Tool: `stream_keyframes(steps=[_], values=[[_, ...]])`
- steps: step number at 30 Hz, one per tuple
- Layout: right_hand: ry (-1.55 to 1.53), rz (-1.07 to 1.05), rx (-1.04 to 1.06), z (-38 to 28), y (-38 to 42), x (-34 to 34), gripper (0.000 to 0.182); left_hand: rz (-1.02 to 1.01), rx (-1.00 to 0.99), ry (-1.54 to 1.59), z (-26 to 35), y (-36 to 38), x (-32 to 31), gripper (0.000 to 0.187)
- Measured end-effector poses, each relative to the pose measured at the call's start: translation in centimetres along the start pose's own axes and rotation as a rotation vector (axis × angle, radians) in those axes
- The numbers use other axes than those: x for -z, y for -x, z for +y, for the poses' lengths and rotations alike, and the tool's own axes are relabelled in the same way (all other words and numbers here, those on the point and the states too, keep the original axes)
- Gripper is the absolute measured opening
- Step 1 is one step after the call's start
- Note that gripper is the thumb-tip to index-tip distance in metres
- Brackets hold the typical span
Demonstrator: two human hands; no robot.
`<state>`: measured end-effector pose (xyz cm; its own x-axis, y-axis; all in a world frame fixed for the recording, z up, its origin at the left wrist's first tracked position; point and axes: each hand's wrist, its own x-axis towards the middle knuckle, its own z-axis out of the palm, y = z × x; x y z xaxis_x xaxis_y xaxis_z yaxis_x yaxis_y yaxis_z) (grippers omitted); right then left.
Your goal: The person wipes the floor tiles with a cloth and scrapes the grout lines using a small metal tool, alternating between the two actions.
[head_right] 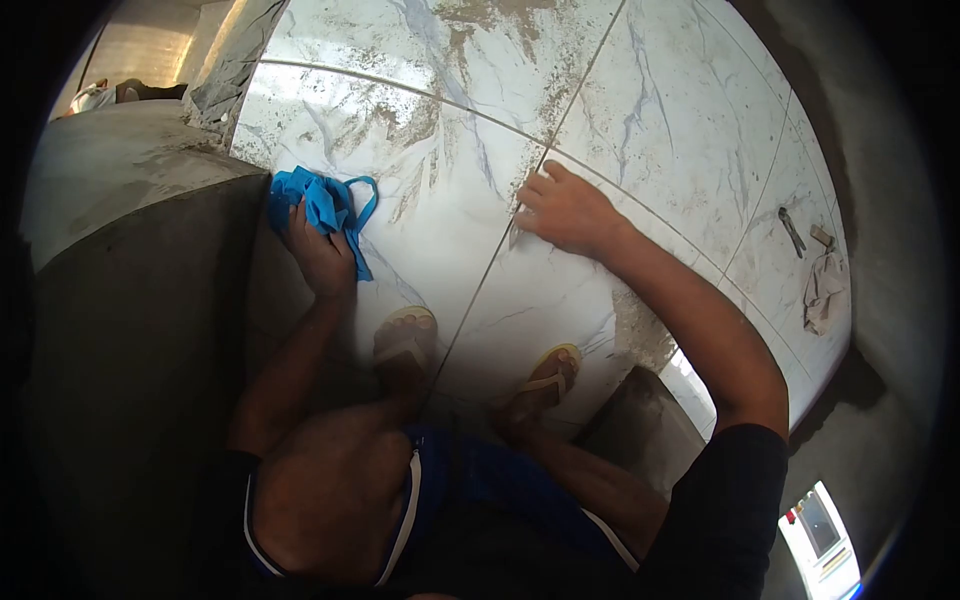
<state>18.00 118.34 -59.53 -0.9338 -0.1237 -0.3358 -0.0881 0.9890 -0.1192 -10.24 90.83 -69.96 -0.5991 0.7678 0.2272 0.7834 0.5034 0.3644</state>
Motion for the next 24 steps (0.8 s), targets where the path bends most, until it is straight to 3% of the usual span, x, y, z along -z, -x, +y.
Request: stream_keyframes(steps=[1, 5, 8, 12, 14, 18, 21, 24], values=[[0.009, 0.096, 0.019, -0.1, -0.3, -1.0, 0.009, -0.001, 0.006, 0.010, -0.2, 0.0, -0.1, 0.047], [0.091, 0.098, -0.165, 5.4, 0.1, 0.2, 0.008, -0.019, 0.089, 0.130, -0.4, 1.0, 0.1, 0.056], [0.122, 0.147, -0.184, 1.2, -0.6, 0.3, 0.007, 0.003, 0.115, 0.142, -0.2, 0.7, -0.1, 0.060], [-0.117, 0.263, -0.036, -7.9, -0.9, -2.3, 0.014, 0.021, 0.059, 0.077, 0.0, 0.4, 0.1, 0.060], [-0.119, 0.233, -0.032, -7.4, -1.2, -3.0, 0.013, 0.020, 0.060, 0.121, -0.1, 0.1, -0.1, 0.061], [0.066, 0.097, -0.251, 1.9, -0.5, 0.6, 0.012, 0.021, 0.098, 0.134, -0.2, 0.6, -0.2, 0.062], [0.132, 0.078, -0.286, 1.3, -0.8, 2.3, 0.011, 0.026, 0.099, 0.155, 0.1, 0.5, -0.1, 0.062], [-0.018, 0.281, -0.111, -5.8, -2.0, -0.1, 0.013, 0.008, 0.079, 0.113, 0.2, 0.4, 0.1, 0.062]])
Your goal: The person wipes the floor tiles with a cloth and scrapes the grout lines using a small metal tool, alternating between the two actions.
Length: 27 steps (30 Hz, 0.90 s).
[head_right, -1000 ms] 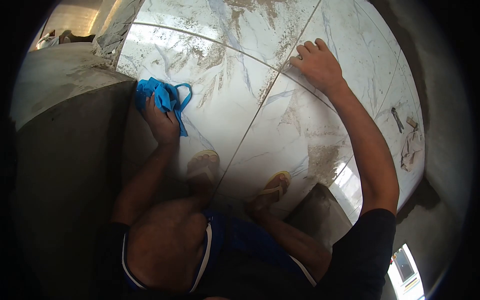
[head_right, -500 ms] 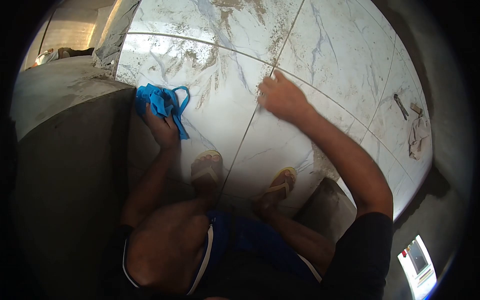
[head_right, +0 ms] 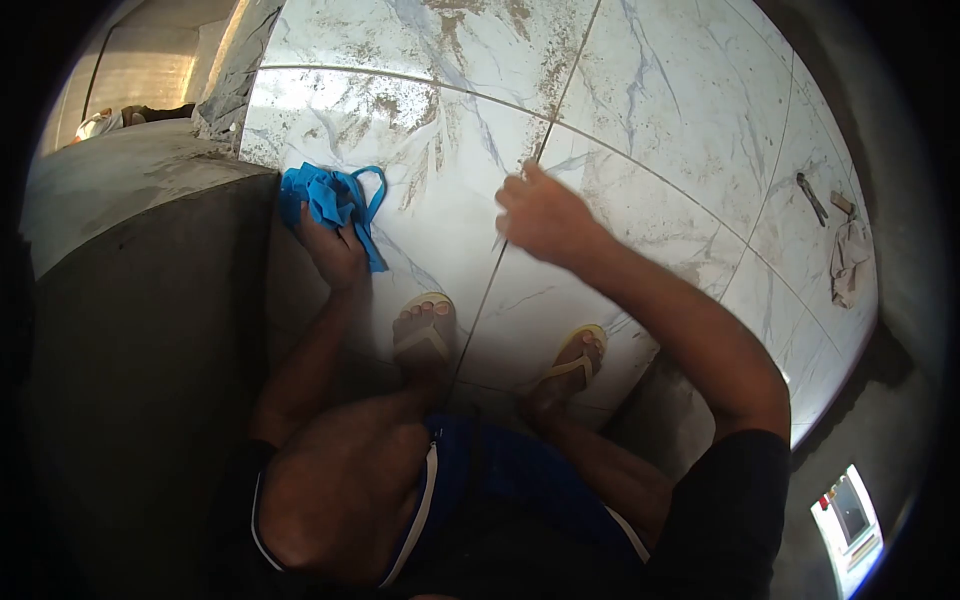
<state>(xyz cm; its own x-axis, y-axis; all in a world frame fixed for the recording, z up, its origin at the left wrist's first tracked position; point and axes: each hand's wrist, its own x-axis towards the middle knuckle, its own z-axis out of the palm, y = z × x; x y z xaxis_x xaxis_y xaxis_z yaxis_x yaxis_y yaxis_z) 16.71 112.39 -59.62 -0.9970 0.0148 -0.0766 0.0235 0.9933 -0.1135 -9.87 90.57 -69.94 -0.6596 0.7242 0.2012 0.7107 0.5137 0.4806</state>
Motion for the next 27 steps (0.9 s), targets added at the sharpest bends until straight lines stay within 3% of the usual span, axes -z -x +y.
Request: stream_keyframes(steps=[2, 4, 8, 11, 14, 17, 23, 27], values=[[-0.103, -0.065, 0.046, -4.1, 0.0, -1.1, 0.014, 0.015, -0.001, -0.007, 0.1, 0.0, -0.1, 0.061], [-0.104, -0.022, 0.076, -3.6, 0.4, -1.9, 0.013, 0.026, 0.000, -0.025, -0.1, 0.0, -0.3, 0.061], [0.145, -0.097, -0.083, 6.5, 1.0, 2.6, 0.007, -0.005, -0.007, -0.041, -0.4, 0.2, -0.1, 0.061], [0.052, -0.018, -0.016, 5.5, 1.7, 3.7, 0.006, -0.015, -0.026, -0.061, -0.3, 0.2, -0.2, 0.061], [-0.055, -0.070, 0.090, -0.3, 3.0, 0.5, 0.007, -0.012, -0.042, -0.073, -0.5, 0.1, -0.4, 0.062], [-0.112, -0.044, 0.034, -2.4, 3.5, -0.7, 0.005, 0.003, -0.033, -0.049, -0.9, 0.3, -0.7, 0.062], [-0.090, -0.051, 0.047, -2.2, 3.2, -1.1, 0.004, -0.004, -0.036, -0.095, -1.1, 0.4, -0.9, 0.059], [-0.023, -0.025, 0.168, 0.0, 1.9, -1.6, 0.007, -0.011, -0.076, -0.109, -1.3, 0.4, -0.8, 0.058]])
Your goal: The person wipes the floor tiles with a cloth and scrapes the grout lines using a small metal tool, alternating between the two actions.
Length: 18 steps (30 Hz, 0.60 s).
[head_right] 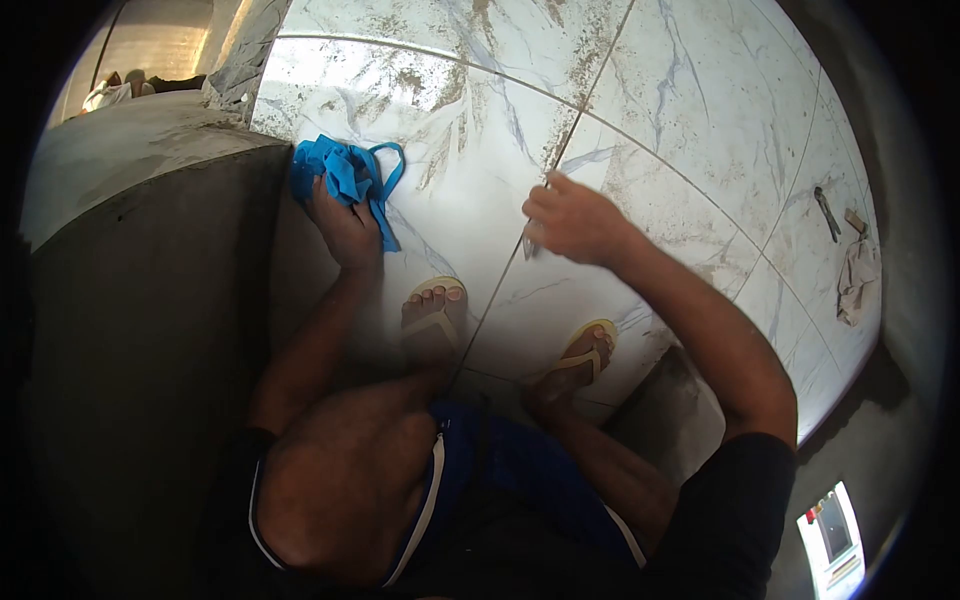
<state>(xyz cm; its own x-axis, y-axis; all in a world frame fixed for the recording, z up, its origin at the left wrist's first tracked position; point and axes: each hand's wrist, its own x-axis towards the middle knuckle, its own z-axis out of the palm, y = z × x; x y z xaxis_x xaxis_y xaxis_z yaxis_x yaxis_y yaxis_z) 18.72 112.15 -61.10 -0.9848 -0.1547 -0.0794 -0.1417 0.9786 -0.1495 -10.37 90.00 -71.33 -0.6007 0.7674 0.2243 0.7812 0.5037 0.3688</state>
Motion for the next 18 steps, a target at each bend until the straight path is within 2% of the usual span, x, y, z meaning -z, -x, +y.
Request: stream_keyframes(steps=[1, 3, 5, 8, 10, 12, 16, 18], values=[[0.029, 0.009, 0.008, 1.9, 0.0, 0.1, 0.008, -0.004, -0.016, -0.007, 0.0, -0.1, 0.1, 0.058], [0.154, 0.051, -0.183, 7.1, 1.1, 1.1, 0.007, -0.010, 0.023, 0.052, 0.6, -0.2, 0.5, 0.058], [0.198, -0.110, -0.385, 10.5, 2.2, 5.2, 0.011, -0.004, 0.043, 0.060, 0.7, -0.1, 0.6, 0.056], [0.085, -0.065, -0.208, 7.3, 2.2, 4.8, 0.012, 0.011, 0.020, 0.031, 1.0, -0.3, 0.7, 0.051], [-0.006, -0.096, -0.132, 2.4, 1.4, 2.5, 0.010, 0.031, 0.010, 0.038, 1.1, -0.4, 0.8, 0.051], [-0.104, -0.023, -0.059, -1.2, 0.0, 1.3, 0.012, 0.012, 0.020, 0.030, 0.8, -0.2, 0.4, 0.059], [-0.074, -0.041, -0.008, -0.5, -1.2, -0.1, 0.012, 0.005, 0.051, 0.033, 0.5, 0.0, 0.2, 0.063], [0.122, 0.043, -0.172, 4.8, -1.3, 1.0, 0.010, -0.006, 0.036, 0.049, 0.4, -0.3, 0.2, 0.063]])
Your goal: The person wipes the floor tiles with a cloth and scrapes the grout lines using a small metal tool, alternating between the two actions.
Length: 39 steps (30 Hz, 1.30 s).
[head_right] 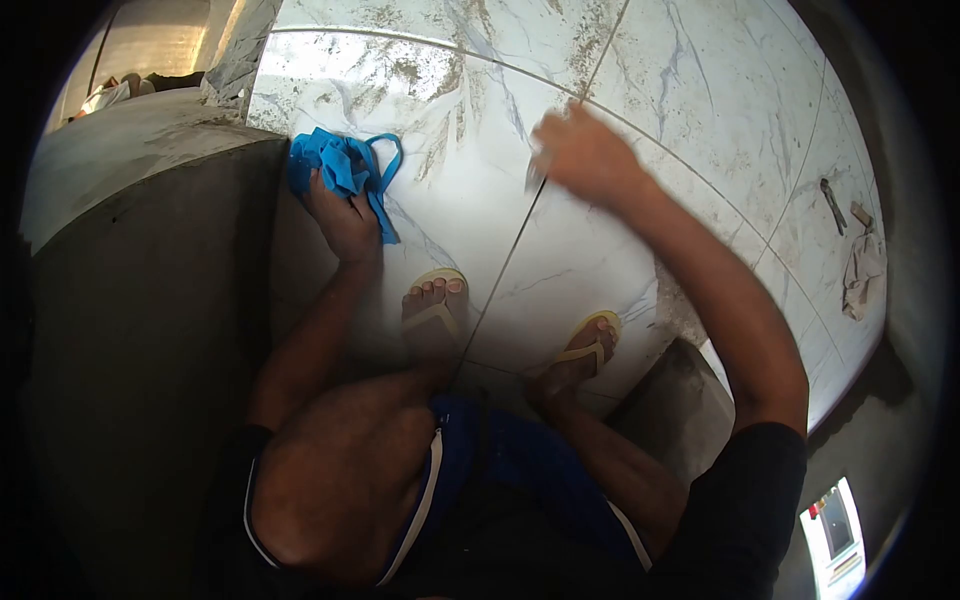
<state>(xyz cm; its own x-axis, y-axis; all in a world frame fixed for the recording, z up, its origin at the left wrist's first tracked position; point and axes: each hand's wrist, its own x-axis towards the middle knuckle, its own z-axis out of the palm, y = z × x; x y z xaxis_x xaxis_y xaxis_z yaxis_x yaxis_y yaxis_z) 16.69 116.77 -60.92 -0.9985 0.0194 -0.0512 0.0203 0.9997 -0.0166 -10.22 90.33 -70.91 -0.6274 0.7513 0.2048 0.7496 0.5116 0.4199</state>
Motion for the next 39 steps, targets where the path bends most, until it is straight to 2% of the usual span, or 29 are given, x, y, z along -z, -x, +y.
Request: stream_keyframes(steps=[1, 3, 5, 7, 10, 12, 18, 19, 21, 24, 29, 31, 33, 35, 38, 39], values=[[0.024, -0.101, -0.096, 2.7, -0.7, 2.2, 0.011, -0.006, -0.002, 0.009, 0.1, 0.1, 0.1, 0.063], [0.017, -0.231, -0.144, 3.5, -1.1, 4.2, 0.015, 0.002, -0.011, 0.004, 0.2, -0.1, -0.1, 0.063], [-0.110, -0.223, -0.040, 0.2, -0.3, 3.2, 0.013, 0.008, -0.013, -0.023, 0.1, 0.1, 0.1, 0.063], [-0.122, -0.308, 0.046, -4.2, 0.8, 2.1, 0.011, 0.009, -0.031, -0.059, 0.0, 0.1, 0.1, 0.063], [-0.203, -0.206, -0.025, -7.2, 2.0, 1.6, 0.007, 0.003, -0.013, 0.024, -0.1, 0.0, 0.2, 0.052], [-0.223, -0.191, -0.056, -7.6, 2.2, 1.4, 0.007, 0.007, 0.008, 0.018, -0.1, 0.0, 0.1, 0.054], [-0.103, -0.301, 0.032, -6.8, 1.4, 1.2, 0.009, 0.004, -0.011, -0.005, -0.2, -0.2, 0.0, 0.056], [-0.117, -0.228, -0.001, -4.9, 1.6, 0.4, 0.010, 0.005, -0.004, 0.004, -0.2, -0.2, -0.1, 0.056], [0.001, -0.361, -0.066, -1.9, 0.2, 1.5, 0.011, -0.002, 0.008, 0.012, -0.3, 0.3, 0.1, 0.055], [0.069, -0.330, -0.102, -0.1, -0.4, 2.7, 0.012, -0.010, 0.003, -0.004, -0.4, 0.1, 0.0, 0.057], [-0.130, -0.304, 0.046, -6.1, 1.5, 1.0, 0.010, -0.009, 0.010, -0.007, -0.3, 0.2, 0.1, 0.062], [-0.057, -0.197, -0.048, -2.4, 1.7, 0.1, 0.010, 0.022, 0.048, 0.055, 0.1, 0.0, 0.2, 0.061], [0.001, -0.232, -0.145, 1.1, 1.0, 2.4, 0.010, 0.019, 0.075, 0.102, 0.3, 0.7, 0.6, 0.060], [-0.034, -0.151, -0.027, 0.9, 1.4, 2.6, 0.009, 0.028, 0.080, 0.145, 0.4, 0.2, 0.3, 0.061], [-0.116, -0.124, 0.160, -3.2, 2.4, 1.1, 0.010, 0.028, 0.051, 0.070, 0.8, 0.0, 0.6, 0.061], [-0.160, -0.102, 0.157, -4.3, 2.6, 1.0, 0.008, 0.030, 0.038, 0.055, 0.6, 0.1, 0.4, 0.060]])
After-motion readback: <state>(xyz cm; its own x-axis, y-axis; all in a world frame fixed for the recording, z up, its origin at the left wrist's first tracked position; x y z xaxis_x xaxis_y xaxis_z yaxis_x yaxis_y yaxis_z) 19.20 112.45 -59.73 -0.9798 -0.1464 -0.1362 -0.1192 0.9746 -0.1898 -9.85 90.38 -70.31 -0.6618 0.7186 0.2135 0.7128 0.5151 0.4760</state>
